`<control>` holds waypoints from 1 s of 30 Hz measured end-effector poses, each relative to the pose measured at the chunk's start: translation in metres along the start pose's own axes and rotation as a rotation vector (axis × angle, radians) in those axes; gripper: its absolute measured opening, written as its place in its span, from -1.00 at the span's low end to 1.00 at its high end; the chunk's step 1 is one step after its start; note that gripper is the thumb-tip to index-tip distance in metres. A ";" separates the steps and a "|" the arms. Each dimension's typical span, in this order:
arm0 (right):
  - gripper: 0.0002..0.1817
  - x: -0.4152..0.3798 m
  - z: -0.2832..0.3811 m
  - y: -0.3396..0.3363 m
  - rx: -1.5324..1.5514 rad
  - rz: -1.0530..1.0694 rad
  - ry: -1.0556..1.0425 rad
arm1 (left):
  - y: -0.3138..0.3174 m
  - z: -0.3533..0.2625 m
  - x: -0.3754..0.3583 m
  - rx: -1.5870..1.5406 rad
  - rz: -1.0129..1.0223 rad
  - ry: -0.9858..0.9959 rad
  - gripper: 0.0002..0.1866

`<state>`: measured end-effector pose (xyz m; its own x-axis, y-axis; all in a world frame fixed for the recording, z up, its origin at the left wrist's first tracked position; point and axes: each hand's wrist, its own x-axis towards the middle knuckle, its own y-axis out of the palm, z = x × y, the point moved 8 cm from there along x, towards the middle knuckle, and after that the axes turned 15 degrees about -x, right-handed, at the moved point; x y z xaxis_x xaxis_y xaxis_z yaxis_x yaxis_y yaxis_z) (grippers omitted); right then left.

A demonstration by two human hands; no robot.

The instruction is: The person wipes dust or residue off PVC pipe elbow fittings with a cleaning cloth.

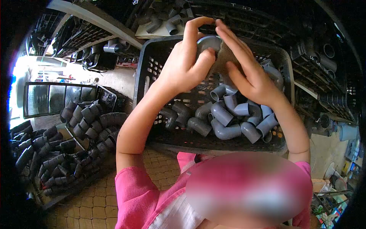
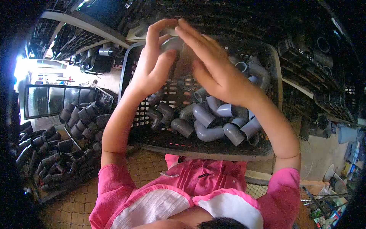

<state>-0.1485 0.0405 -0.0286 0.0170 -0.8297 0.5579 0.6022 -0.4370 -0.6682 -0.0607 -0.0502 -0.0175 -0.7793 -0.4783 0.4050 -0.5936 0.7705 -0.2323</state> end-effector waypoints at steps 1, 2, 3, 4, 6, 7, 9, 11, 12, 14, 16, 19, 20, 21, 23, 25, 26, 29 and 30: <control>-0.26 -0.001 0.002 0.001 -0.075 -0.004 -0.008 | 0.000 0.000 -0.001 -0.008 -0.005 0.026 -0.44; -0.28 -0.001 0.003 0.001 -0.130 -0.056 0.015 | 0.000 -0.001 -0.001 -0.017 -0.011 0.052 -0.46; -0.27 -0.001 0.001 0.003 -0.157 -0.023 0.036 | 0.001 -0.002 -0.002 0.008 -0.009 0.063 -0.47; -0.26 -0.002 -0.002 0.003 -0.183 0.010 0.058 | 0.001 -0.004 -0.002 0.032 -0.006 0.073 -0.48; -0.32 -0.003 -0.012 0.006 -0.175 0.126 0.186 | 0.004 -0.008 -0.003 0.072 0.009 0.096 -0.49; -0.38 -0.006 -0.019 0.010 -0.141 0.210 0.294 | 0.007 -0.010 -0.003 0.086 0.024 0.108 -0.50; -0.48 -0.011 -0.027 0.012 -0.177 0.326 0.394 | 0.011 -0.011 -0.003 0.100 0.054 0.100 -0.51; -0.52 -0.011 -0.030 0.011 -0.317 0.395 0.370 | 0.011 -0.009 -0.004 0.103 0.076 0.059 -0.52; -0.51 -0.012 -0.031 0.010 -0.213 0.370 0.386 | 0.010 -0.010 -0.004 0.088 0.070 0.060 -0.53; -0.46 -0.012 -0.033 0.009 -0.008 0.317 0.418 | 0.007 -0.012 -0.001 0.059 0.057 0.065 -0.55; -0.44 -0.021 -0.049 0.007 0.083 0.275 0.658 | 0.007 -0.015 -0.002 0.056 0.052 0.061 -0.57; -0.41 -0.024 -0.051 0.012 0.366 0.185 0.740 | 0.007 -0.017 -0.004 0.055 0.046 0.058 -0.59; -0.40 -0.023 -0.049 0.014 0.483 0.151 0.718 | 0.007 -0.018 -0.004 0.056 0.044 0.059 -0.59; -0.41 -0.022 -0.044 0.015 0.499 0.189 0.688 | 0.006 -0.018 -0.004 0.077 0.029 0.073 -0.60; -0.41 -0.020 -0.035 0.017 0.530 0.263 0.626 | 0.003 -0.019 -0.005 0.120 0.000 0.102 -0.62; -0.40 -0.022 -0.036 0.022 0.586 0.269 0.653 | 0.005 -0.017 -0.005 0.156 0.003 0.142 -0.63; -0.40 -0.023 -0.037 0.025 0.613 0.272 0.669 | 0.007 -0.017 -0.005 0.172 0.005 0.162 -0.63; -0.38 -0.036 -0.051 0.032 0.797 0.149 1.001 | 0.023 -0.024 -0.008 0.287 0.189 0.268 -0.52; -0.37 -0.036 -0.050 0.032 0.810 0.153 0.998 | 0.026 -0.027 -0.010 0.318 0.211 0.370 -0.46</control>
<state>-0.1696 0.0393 -0.0947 -0.2605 -0.9045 -0.3378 0.9619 -0.2732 -0.0101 -0.0628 -0.0134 -0.0037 -0.7995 -0.1019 0.5919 -0.5081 0.6403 -0.5760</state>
